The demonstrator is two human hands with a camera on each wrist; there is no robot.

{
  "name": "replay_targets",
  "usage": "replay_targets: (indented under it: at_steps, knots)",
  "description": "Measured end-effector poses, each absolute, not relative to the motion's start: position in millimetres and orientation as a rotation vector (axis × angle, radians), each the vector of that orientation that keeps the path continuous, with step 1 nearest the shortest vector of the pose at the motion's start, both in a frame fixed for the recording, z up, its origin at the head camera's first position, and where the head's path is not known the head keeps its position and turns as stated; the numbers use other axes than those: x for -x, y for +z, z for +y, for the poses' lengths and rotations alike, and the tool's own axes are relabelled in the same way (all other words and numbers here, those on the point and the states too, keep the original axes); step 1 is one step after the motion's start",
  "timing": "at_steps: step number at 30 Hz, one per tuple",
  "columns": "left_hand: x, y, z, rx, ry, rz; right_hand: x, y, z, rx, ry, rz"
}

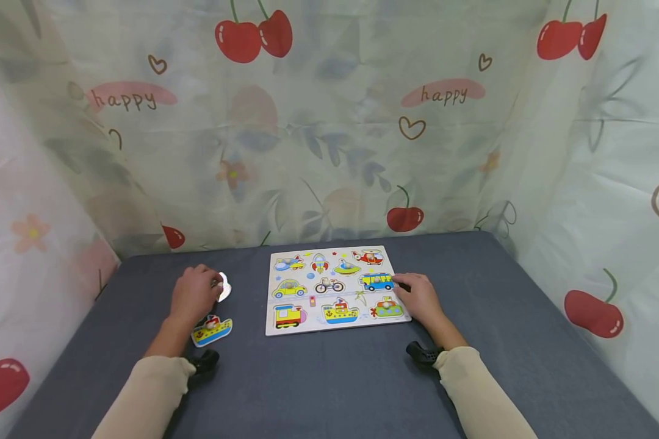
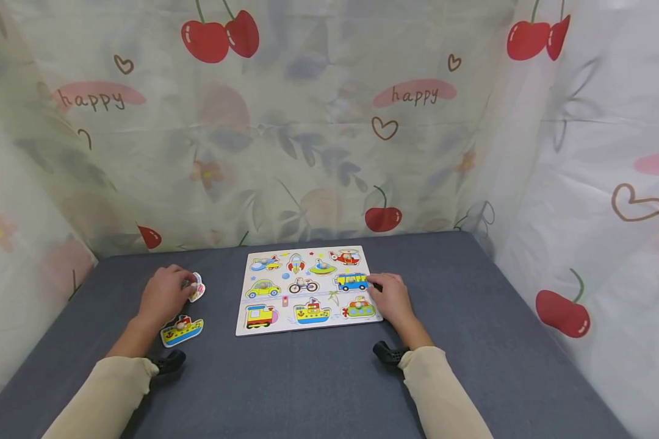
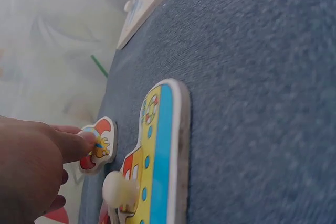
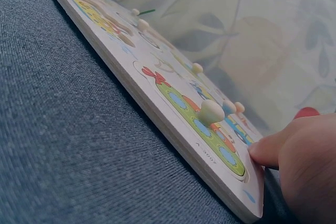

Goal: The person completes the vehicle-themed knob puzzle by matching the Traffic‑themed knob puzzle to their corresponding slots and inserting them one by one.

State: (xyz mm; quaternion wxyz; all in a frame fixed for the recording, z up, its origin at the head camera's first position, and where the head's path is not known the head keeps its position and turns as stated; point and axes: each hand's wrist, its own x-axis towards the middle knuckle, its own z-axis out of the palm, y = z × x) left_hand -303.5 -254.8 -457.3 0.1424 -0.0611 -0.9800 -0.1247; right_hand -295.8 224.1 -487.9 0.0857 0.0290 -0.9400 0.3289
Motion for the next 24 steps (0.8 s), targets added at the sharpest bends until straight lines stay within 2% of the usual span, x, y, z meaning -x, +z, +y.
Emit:
replay_targets:
  at_steps: [24]
  knots:
    - [305.7, -457.6, -232.9, 0.225, -0.372, -2.894, 294.9, -489.3, 225.2, -0.097, 0.99, -2.79]
